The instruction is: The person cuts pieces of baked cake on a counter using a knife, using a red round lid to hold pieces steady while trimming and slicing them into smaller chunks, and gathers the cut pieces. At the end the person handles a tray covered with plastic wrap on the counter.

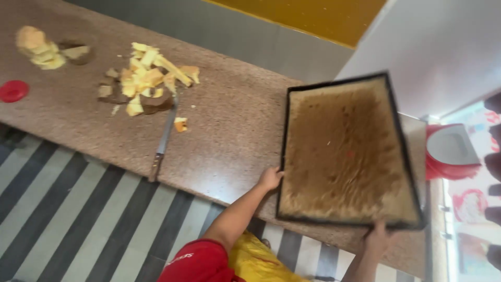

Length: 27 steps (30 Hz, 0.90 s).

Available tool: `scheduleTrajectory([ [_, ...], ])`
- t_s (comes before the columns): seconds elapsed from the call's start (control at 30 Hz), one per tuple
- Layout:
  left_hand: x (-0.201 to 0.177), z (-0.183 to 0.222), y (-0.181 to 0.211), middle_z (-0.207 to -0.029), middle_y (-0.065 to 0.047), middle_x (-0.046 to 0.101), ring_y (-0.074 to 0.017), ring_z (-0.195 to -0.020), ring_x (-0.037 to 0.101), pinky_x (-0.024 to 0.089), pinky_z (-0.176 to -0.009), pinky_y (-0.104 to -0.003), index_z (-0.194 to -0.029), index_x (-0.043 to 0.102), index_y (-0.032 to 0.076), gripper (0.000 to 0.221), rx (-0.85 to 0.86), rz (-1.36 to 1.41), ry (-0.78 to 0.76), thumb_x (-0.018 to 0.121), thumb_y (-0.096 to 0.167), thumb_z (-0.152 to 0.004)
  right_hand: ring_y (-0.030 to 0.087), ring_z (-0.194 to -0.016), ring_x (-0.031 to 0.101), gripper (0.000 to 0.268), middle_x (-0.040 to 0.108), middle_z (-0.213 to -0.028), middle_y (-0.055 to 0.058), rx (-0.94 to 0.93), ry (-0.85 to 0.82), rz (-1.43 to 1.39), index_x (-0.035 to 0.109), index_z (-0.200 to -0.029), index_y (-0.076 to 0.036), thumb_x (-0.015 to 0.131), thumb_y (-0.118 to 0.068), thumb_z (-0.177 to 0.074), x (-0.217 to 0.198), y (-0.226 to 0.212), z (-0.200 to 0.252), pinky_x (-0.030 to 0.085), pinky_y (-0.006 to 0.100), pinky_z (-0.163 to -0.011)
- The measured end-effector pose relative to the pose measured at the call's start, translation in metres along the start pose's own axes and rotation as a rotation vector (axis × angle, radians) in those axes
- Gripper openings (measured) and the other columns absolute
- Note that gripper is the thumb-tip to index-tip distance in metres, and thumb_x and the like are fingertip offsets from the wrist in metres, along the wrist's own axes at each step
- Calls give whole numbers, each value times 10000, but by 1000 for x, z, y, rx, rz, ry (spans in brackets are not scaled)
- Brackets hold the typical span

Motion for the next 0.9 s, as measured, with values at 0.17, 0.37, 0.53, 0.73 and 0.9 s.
scheduleTrajectory([
  [0.17,-99,-42,73,-1355,-166,676,-301,-1249,624,487,-1043,-385,-1411,586,-11,669,-100,745,12,671,473,-957,332,-1256,589,820,576,-1409,232,-903,-354,555,474,-1466,48,901,-89,-779,159,-75,104,495,445,-1087],
  [0.37,-336,-11,112,-1282,-171,709,-290,-1154,682,542,-1030,-398,-1391,611,-24,815,-22,1619,-436,455,691,-1033,311,-898,604,740,648,-1031,128,-1352,-877,1058,658,-1206,-66,914,-292,-549,303,-25,328,470,454,-745],
  [0.53,-372,12,-96,-1270,-96,707,-226,-1116,690,547,-967,-361,-1426,575,63,521,-420,1395,-229,602,375,-1010,324,-973,557,745,592,-1040,146,-1375,-1207,1270,631,-1303,-74,878,-300,-637,339,123,380,427,482,-793],
  [0.73,-435,15,-126,-1226,-103,689,-214,-1090,679,566,-932,-345,-1473,471,68,629,-333,1168,-250,711,94,-892,386,-1246,481,832,523,-1329,199,-1257,-1205,1188,561,-1328,-67,880,-328,-606,359,178,425,336,608,-1009],
  [0.9,-442,11,-25,-1238,-146,652,-262,-1102,633,523,-943,-391,-1462,455,13,644,-267,1009,-289,734,46,-883,436,-1415,389,942,434,-1497,233,-1130,-1125,1073,496,-1417,-64,902,-302,-601,347,119,418,229,706,-1135],
])
Point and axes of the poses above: each hand's wrist, its own z-axis away from the middle knuckle, its own x-axis out of the palm, y = z × x, the point moved 1 cm from there along -z, towards the middle knuckle
